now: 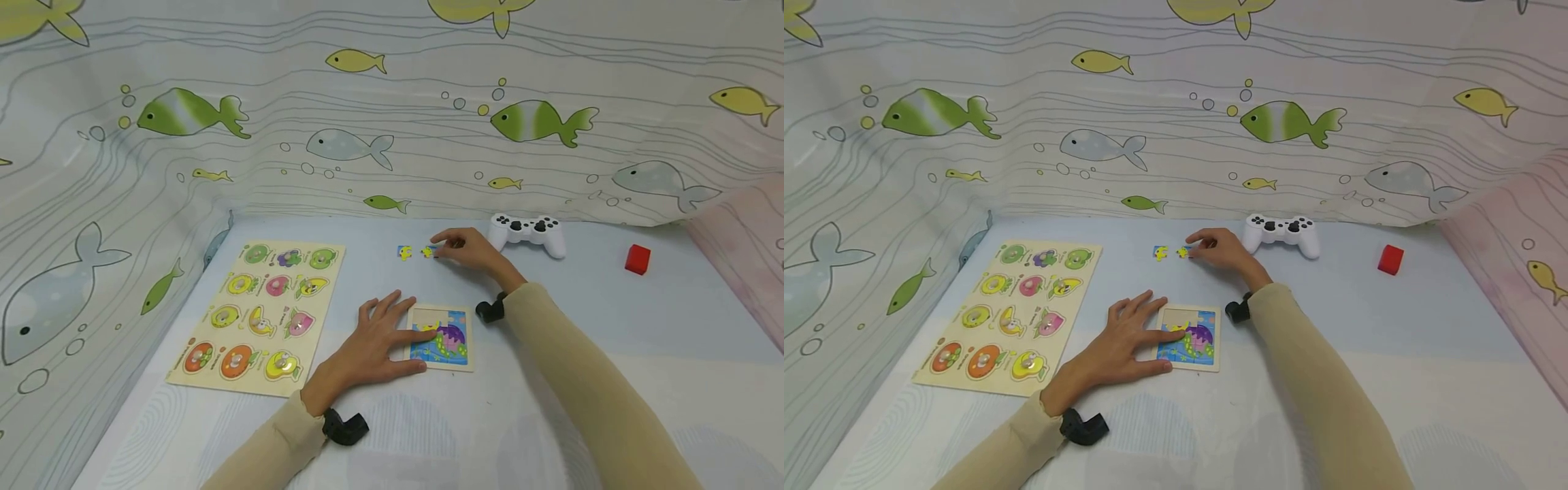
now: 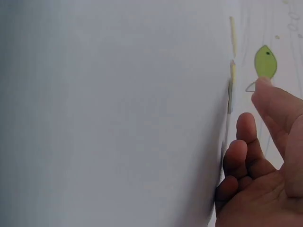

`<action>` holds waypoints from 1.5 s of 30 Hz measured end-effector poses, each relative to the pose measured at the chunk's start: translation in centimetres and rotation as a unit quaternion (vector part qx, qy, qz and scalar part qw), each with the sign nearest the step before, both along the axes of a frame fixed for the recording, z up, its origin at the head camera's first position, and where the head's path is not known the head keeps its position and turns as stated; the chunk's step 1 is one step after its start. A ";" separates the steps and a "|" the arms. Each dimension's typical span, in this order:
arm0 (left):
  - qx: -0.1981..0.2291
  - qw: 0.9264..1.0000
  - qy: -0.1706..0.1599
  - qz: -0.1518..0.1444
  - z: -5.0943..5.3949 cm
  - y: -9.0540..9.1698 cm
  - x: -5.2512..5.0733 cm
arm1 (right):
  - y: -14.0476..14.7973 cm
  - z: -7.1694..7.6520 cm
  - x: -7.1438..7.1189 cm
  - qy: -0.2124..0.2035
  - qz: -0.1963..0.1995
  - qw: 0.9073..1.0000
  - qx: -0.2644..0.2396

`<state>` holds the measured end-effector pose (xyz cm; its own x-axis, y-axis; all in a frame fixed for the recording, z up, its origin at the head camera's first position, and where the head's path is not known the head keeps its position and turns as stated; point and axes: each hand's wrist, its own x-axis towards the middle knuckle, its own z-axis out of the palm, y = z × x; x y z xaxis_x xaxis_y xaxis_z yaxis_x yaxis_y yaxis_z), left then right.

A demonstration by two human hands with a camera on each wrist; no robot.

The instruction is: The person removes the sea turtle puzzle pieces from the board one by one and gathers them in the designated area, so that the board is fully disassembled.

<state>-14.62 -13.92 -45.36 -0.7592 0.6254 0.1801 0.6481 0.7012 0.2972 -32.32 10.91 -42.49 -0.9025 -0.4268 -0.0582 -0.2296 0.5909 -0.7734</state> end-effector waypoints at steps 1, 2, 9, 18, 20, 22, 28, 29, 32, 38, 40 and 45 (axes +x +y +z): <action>-0.001 1.000 0.000 0.000 0.0 0.0 0.0 | 0.3 0.0 0.2 -0.005 -0.002 1.000 -0.009; -0.001 1.000 0.000 -0.001 0.0 0.1 0.0 | 0.6 0.0 0.5 -0.011 -0.004 1.000 -0.018; 0.001 1.000 0.002 0.002 0.0 0.0 0.1 | 2.3 0.0 2.5 -0.038 0.011 0.998 -0.058; -0.005 1.000 0.006 0.000 0.0 -0.1 -0.1 | 4.1 0.2 5.0 -0.044 0.039 0.997 -0.056; -0.003 1.000 0.003 0.001 0.1 -0.1 -0.1 | 4.3 0.2 5.6 -0.044 0.047 0.996 -0.055; -0.001 1.000 -0.001 0.002 0.0 -0.1 -0.1 | 4.5 0.2 6.1 -0.044 0.056 0.996 -0.055; -0.005 1.000 -0.007 0.005 0.1 0.0 -0.1 | 4.6 -0.2 7.2 -0.038 0.070 0.995 -0.058; -0.006 1.000 -0.007 0.005 0.1 0.0 -0.1 | 4.6 -0.3 7.4 -0.035 0.073 0.995 -0.058; -0.003 1.000 -0.005 0.006 0.1 0.0 -0.1 | 4.6 -0.5 7.9 -0.025 0.085 0.994 -0.057; 0.003 1.000 -0.003 0.003 0.0 0.0 -0.2 | 4.6 -0.3 9.0 -0.014 0.121 0.992 -0.028; 0.001 1.000 -0.004 0.003 0.0 0.0 -0.2 | 4.5 -0.2 9.3 -0.005 0.137 0.990 -0.008; 0.001 1.000 -0.001 0.002 -0.1 -0.1 -0.2 | 4.1 -0.1 9.7 0.018 0.165 0.985 0.036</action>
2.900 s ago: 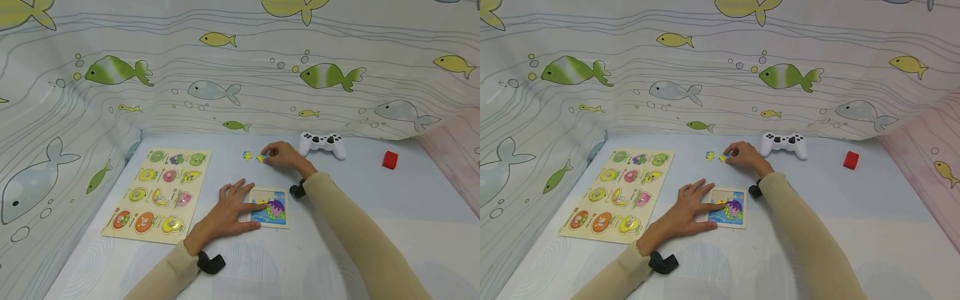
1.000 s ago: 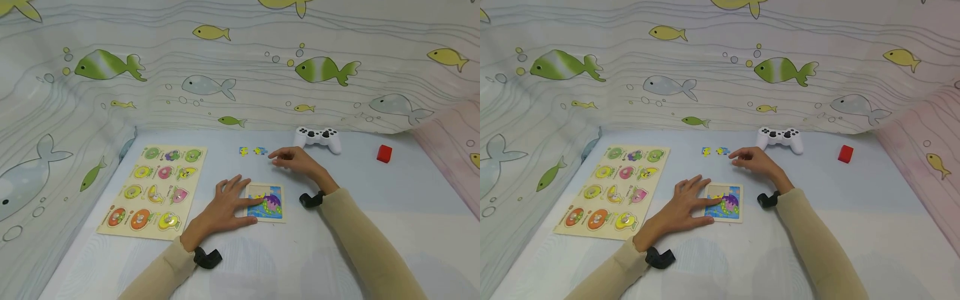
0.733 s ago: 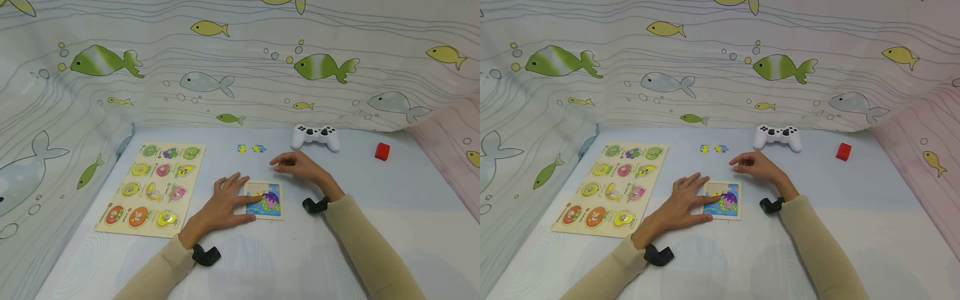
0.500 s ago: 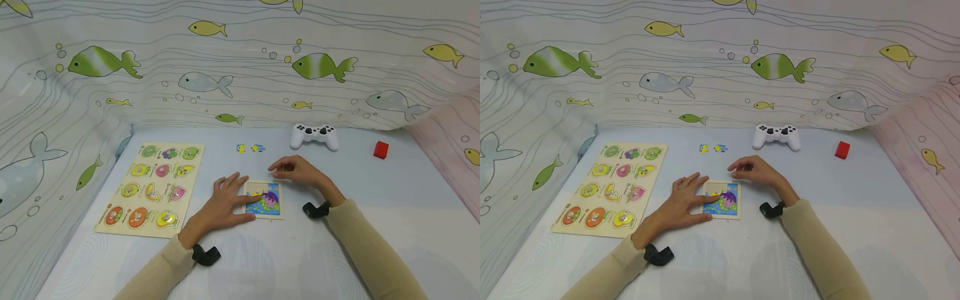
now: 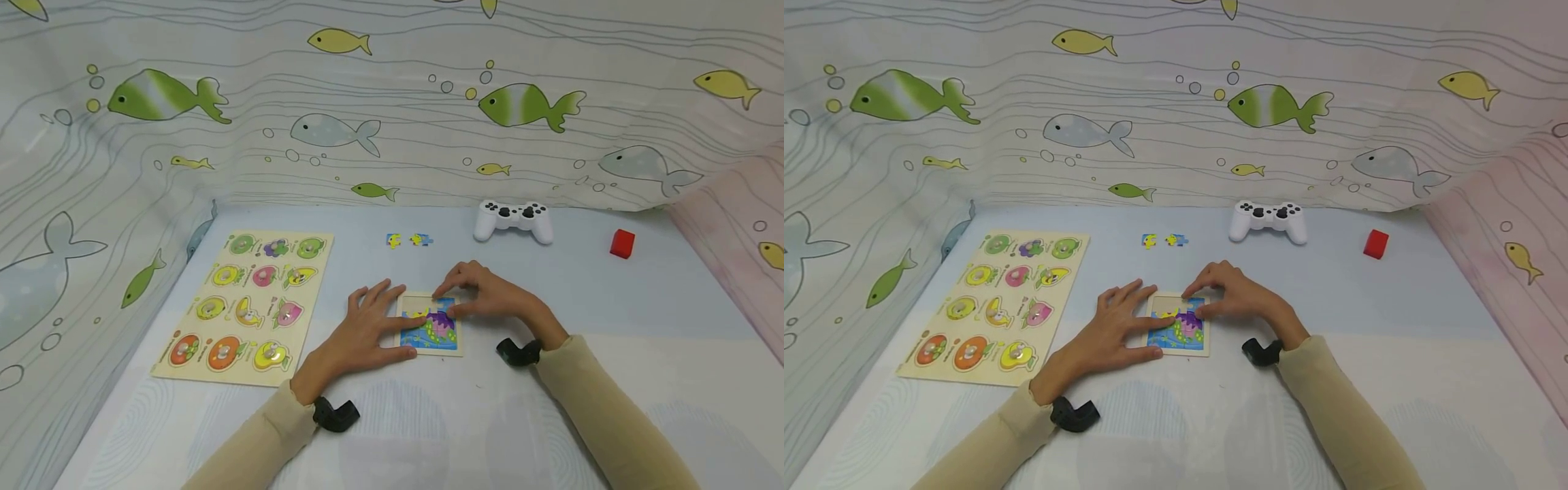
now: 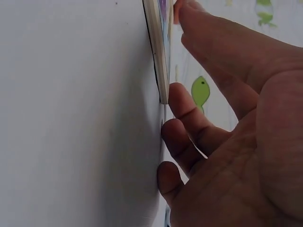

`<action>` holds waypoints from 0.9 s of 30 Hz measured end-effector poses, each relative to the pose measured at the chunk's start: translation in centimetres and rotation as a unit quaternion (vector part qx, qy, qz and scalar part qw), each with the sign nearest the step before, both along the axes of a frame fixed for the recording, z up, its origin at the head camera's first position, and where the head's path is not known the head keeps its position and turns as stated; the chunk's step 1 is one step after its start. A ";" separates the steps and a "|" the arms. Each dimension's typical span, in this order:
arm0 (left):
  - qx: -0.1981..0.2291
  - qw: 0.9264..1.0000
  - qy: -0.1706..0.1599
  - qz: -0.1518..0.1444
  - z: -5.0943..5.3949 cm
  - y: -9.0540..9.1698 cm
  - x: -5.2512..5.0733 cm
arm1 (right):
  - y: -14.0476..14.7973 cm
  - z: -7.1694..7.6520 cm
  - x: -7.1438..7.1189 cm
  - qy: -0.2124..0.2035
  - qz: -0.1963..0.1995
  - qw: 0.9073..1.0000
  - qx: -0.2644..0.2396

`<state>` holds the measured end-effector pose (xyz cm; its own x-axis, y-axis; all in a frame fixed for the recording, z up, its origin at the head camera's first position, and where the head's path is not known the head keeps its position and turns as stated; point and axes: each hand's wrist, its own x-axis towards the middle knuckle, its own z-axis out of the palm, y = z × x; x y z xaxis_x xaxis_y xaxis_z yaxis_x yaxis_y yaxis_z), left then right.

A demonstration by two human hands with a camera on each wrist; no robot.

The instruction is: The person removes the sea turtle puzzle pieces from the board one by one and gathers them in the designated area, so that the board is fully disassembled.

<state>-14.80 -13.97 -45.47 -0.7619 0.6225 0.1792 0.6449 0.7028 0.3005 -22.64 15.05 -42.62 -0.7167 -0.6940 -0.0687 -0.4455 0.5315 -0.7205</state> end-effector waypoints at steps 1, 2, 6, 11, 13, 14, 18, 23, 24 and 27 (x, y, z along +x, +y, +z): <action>-0.001 1.000 0.001 0.000 0.0 0.0 0.0 | 0.0 0.0 0.1 0.003 0.004 1.000 0.005; 0.000 1.000 0.001 0.000 0.0 0.0 0.0 | -0.1 0.0 0.1 0.006 0.007 1.000 0.009; -0.001 1.000 -0.002 0.001 0.0 0.0 0.0 | -0.1 0.0 0.4 0.026 0.018 0.999 0.019; -0.001 1.000 -0.008 0.001 0.1 0.1 0.1 | -0.1 0.1 0.6 0.048 0.024 0.998 0.024; 0.001 1.000 -0.006 0.000 0.1 0.1 0.1 | -0.2 0.2 0.7 0.053 0.027 0.998 0.026; 0.004 1.000 -0.005 -0.001 0.2 0.1 0.1 | -0.2 0.3 0.8 0.056 0.028 0.998 0.027; 0.008 1.000 0.001 -0.003 0.3 0.1 0.1 | -0.4 0.7 0.9 0.061 0.031 0.997 0.030; 0.013 1.000 0.006 -0.005 0.3 0.1 0.1 | -0.4 0.8 1.0 0.056 0.033 0.997 0.033; 0.014 1.000 0.008 -0.006 0.3 0.1 0.1 | -0.4 0.8 1.0 0.053 0.032 0.997 0.034; 0.016 1.000 0.008 -0.006 0.2 0.1 0.1 | -0.4 0.7 1.0 0.052 0.028 0.998 0.035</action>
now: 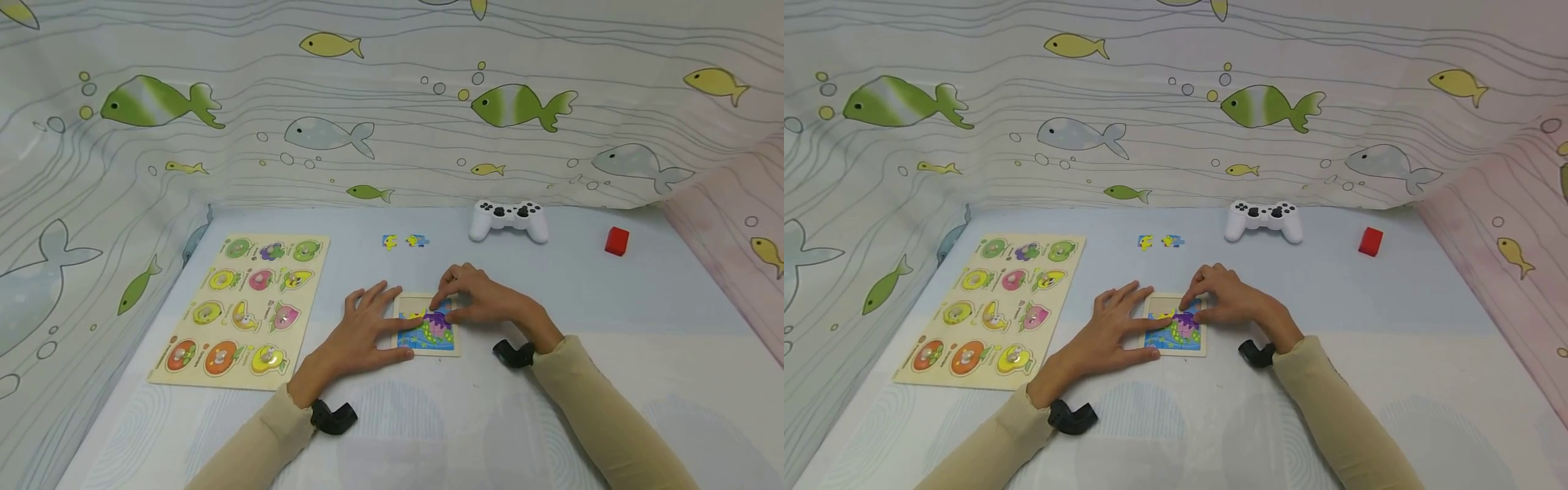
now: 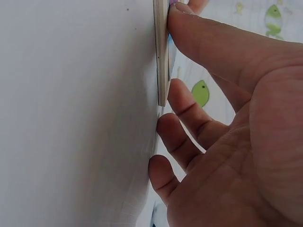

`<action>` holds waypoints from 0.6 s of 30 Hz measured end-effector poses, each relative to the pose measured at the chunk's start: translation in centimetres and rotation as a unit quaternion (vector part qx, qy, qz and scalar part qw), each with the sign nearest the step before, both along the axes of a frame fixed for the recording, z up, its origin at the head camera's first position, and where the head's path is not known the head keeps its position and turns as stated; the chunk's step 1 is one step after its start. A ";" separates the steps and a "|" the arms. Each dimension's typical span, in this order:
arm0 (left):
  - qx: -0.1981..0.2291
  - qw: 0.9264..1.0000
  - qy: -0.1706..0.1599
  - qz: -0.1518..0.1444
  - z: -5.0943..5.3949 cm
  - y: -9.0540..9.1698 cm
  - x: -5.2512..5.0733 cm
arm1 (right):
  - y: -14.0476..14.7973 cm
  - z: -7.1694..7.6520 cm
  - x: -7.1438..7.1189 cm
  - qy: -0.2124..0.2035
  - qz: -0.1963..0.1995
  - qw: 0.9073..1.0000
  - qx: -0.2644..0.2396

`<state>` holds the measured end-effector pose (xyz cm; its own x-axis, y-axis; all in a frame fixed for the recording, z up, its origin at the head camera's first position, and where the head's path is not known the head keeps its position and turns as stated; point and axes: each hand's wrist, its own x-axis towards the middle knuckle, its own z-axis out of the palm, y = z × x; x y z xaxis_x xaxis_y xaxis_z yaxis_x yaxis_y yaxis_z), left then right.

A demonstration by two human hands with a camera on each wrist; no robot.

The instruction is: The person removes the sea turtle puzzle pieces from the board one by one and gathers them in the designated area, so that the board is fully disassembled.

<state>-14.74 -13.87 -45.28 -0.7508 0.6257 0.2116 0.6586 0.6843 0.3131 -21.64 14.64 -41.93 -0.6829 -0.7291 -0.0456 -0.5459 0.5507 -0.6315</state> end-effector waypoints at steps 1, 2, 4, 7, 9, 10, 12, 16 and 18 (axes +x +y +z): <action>0.001 1.000 0.000 0.000 0.0 0.0 0.0 | 0.0 0.0 0.0 -0.001 -0.001 1.000 0.000; 0.000 1.000 -0.001 0.001 -0.1 0.0 0.0 | 0.0 -0.1 0.0 -0.001 -0.002 1.000 -0.001; -0.002 1.000 -0.003 0.003 -0.1 0.0 -0.1 | 0.0 -0.1 0.0 0.000 -0.002 1.000 -0.003; -0.006 1.000 -0.001 0.003 -0.1 -0.1 -0.1 | -0.1 0.0 0.1 -0.002 -0.001 1.000 -0.008; -0.008 1.000 0.000 0.003 -0.2 -0.1 -0.1 | -0.2 0.1 0.2 -0.003 0.000 1.000 -0.011; -0.009 1.000 0.001 0.003 -0.2 -0.1 -0.1 | -0.2 0.1 0.2 -0.003 0.001 1.000 -0.012; -0.010 1.000 0.003 0.003 -0.3 -0.1 -0.1 | -0.2 0.1 0.2 -0.002 0.001 1.000 -0.013; -0.012 1.000 0.001 0.005 -0.3 0.0 -0.1 | -0.3 0.2 0.3 0.002 0.002 1.000 -0.016; -0.010 1.000 0.000 0.005 -0.3 0.0 -0.1 | -0.3 0.2 0.2 0.005 0.004 1.000 -0.017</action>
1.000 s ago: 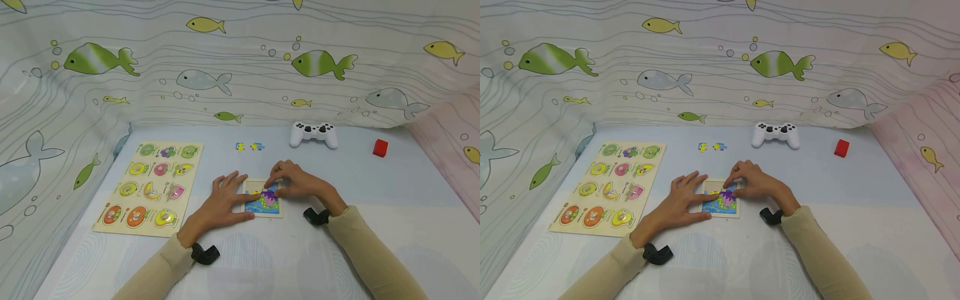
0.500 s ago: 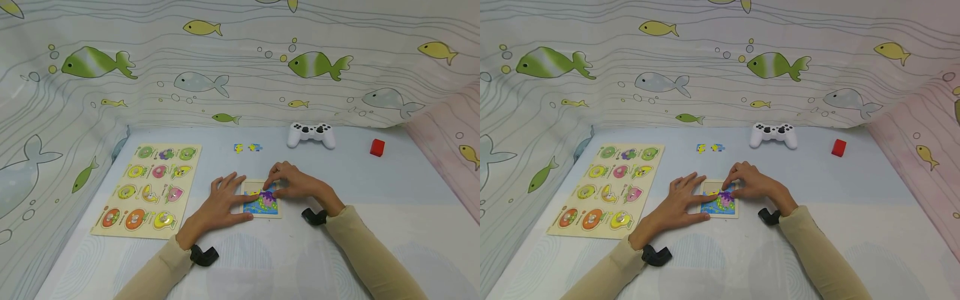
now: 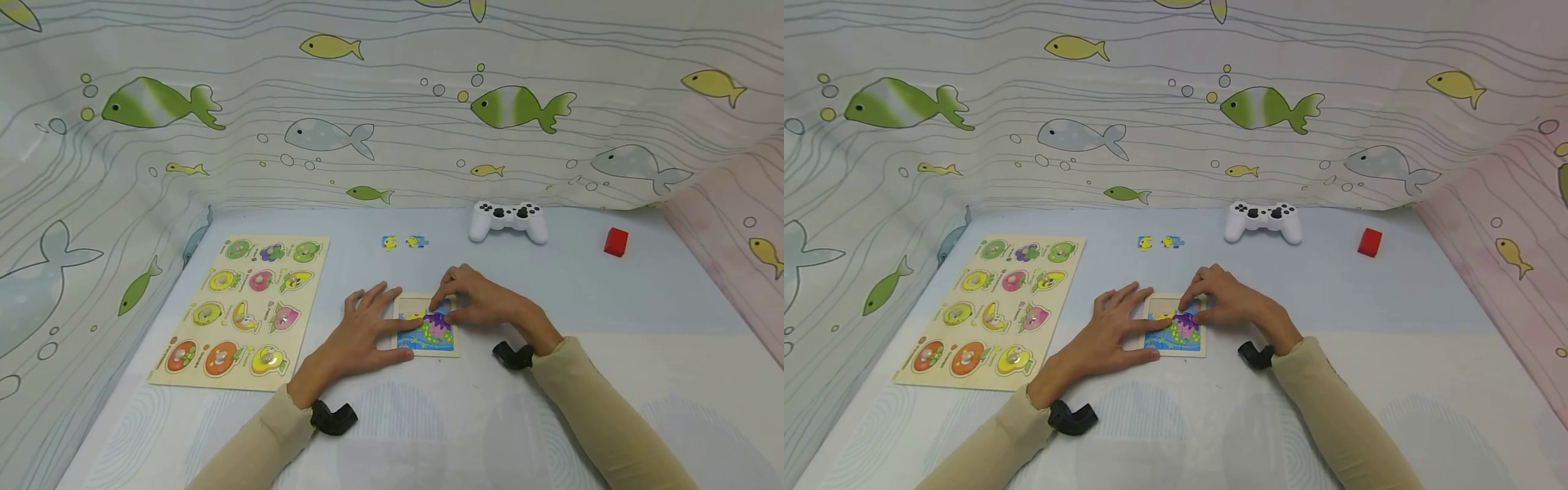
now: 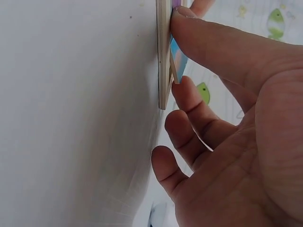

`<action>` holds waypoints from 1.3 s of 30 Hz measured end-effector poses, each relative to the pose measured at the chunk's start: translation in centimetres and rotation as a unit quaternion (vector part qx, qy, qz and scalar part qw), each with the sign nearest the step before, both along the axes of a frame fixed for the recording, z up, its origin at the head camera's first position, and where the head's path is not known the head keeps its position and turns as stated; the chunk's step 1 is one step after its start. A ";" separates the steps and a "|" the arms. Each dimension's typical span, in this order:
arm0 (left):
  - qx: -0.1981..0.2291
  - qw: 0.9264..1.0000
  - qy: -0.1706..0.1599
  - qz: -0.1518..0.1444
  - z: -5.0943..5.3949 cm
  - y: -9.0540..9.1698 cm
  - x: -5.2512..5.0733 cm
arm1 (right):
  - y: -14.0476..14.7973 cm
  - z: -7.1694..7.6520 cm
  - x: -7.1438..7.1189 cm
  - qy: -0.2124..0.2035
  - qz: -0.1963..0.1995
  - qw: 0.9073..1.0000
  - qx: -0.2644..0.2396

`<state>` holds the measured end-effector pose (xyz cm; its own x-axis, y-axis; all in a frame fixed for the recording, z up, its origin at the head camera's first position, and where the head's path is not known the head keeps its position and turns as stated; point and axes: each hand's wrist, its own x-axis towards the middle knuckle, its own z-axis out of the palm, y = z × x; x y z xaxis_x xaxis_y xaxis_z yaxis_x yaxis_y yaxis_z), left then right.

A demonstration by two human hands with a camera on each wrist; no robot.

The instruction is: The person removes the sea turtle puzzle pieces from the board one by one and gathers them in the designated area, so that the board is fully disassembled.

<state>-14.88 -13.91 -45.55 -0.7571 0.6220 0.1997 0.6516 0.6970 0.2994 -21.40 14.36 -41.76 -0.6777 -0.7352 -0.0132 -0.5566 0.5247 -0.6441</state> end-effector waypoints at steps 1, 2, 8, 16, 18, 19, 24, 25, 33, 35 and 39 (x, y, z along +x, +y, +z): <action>0.000 1.000 -0.001 0.000 0.0 0.0 0.0 | 0.0 0.0 0.0 0.000 0.001 1.000 0.000; 0.001 1.000 -0.002 0.000 0.0 0.0 0.0 | 0.0 0.0 0.0 0.001 0.002 1.000 0.000; 0.000 1.000 -0.003 -0.001 0.0 0.0 0.1 | 0.0 0.1 0.1 -0.010 0.000 1.000 0.006; 0.002 1.000 -0.004 -0.001 -0.1 0.0 0.1 | 0.2 0.0 0.0 -0.035 -0.018 0.999 -0.004; 0.003 1.000 -0.002 -0.002 -0.1 0.0 0.0 | 0.3 0.1 0.0 -0.041 -0.021 0.999 -0.006; 0.002 1.000 -0.001 -0.002 -0.1 0.0 0.0 | 0.3 0.1 0.0 -0.042 -0.020 0.999 -0.006; 0.000 1.000 0.000 -0.002 -0.1 0.0 0.0 | 0.4 0.3 0.0 -0.041 -0.018 0.999 -0.004; 0.000 1.000 0.000 -0.002 0.0 0.0 0.0 | 0.4 0.3 0.0 -0.041 -0.019 0.999 -0.004; -0.003 1.000 -0.008 0.002 0.1 0.0 0.0 | 0.7 0.2 -0.1 -0.044 -0.024 0.999 -0.016; -0.002 1.000 -0.006 0.002 0.1 0.0 0.0 | 0.7 0.2 -0.1 -0.045 -0.025 0.998 -0.018; 0.001 1.000 -0.004 0.001 0.1 0.0 0.0 | 0.8 0.1 -0.2 -0.046 -0.028 0.998 -0.021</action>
<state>-14.86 -13.86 -45.47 -0.7601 0.6202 0.1938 0.6475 0.6979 0.3060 -21.56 15.16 -41.69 -0.7148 -0.6977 -0.0472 -0.4648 0.5245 -0.7134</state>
